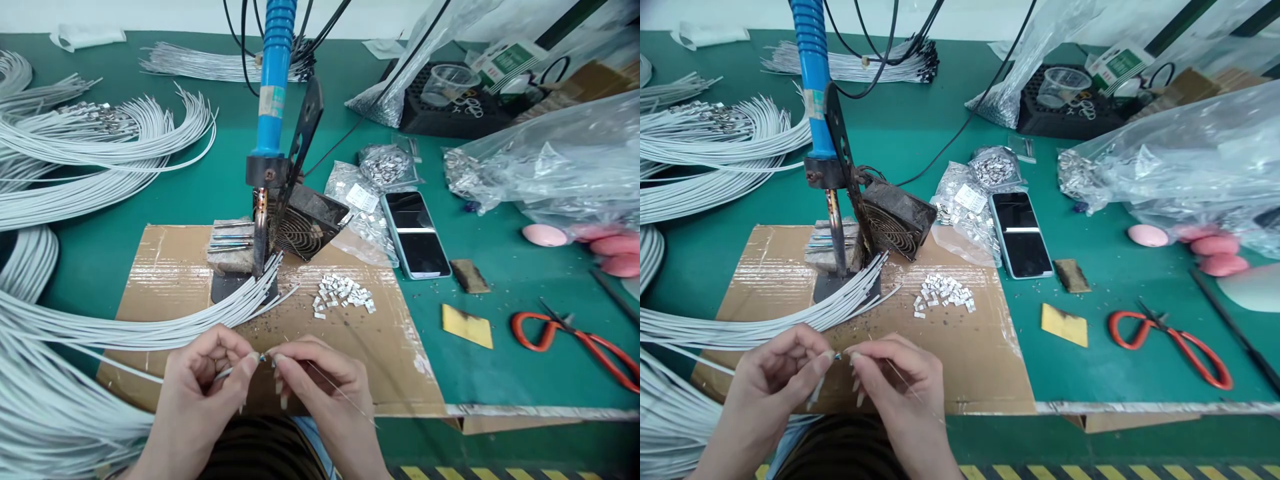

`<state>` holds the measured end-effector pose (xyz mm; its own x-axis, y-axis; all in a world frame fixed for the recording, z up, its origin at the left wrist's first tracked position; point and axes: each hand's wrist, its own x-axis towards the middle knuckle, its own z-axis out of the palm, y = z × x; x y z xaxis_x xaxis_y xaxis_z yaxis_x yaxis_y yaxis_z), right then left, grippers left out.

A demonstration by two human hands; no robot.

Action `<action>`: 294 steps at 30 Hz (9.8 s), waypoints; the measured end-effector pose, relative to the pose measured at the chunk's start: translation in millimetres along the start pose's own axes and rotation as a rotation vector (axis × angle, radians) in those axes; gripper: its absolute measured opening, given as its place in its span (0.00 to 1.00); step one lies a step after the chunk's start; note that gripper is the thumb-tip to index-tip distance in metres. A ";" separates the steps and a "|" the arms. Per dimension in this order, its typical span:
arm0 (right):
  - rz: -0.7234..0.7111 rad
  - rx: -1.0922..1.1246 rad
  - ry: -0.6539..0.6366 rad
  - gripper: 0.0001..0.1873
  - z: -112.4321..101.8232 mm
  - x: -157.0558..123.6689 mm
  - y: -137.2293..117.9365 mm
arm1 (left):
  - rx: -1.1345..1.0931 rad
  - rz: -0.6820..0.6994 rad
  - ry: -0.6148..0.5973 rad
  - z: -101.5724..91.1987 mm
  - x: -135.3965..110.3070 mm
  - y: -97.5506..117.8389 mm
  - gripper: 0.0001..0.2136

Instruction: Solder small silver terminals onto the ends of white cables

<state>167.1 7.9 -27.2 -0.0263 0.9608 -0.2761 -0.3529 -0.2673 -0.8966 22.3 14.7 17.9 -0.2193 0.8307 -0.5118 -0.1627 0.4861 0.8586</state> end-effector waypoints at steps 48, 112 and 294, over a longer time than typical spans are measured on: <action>-0.287 -0.433 0.068 0.19 -0.4 3.6 -4.6 | 0.112 0.148 -0.061 1.1 13.7 -1.7 0.07; -0.150 -0.230 0.175 0.12 22.1 45.0 -29.1 | 0.210 0.288 0.063 9.8 55.0 19.3 0.06; -0.523 -0.397 0.102 0.11 13.0 50.2 -5.7 | 0.062 0.300 0.087 15.4 49.6 18.6 0.06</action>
<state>155.7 58.6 -31.4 0.1504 0.9647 0.2161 0.0766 0.2066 -0.9754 23.2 69.1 8.9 -0.3303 0.9144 -0.2341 -0.0199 0.2412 0.9703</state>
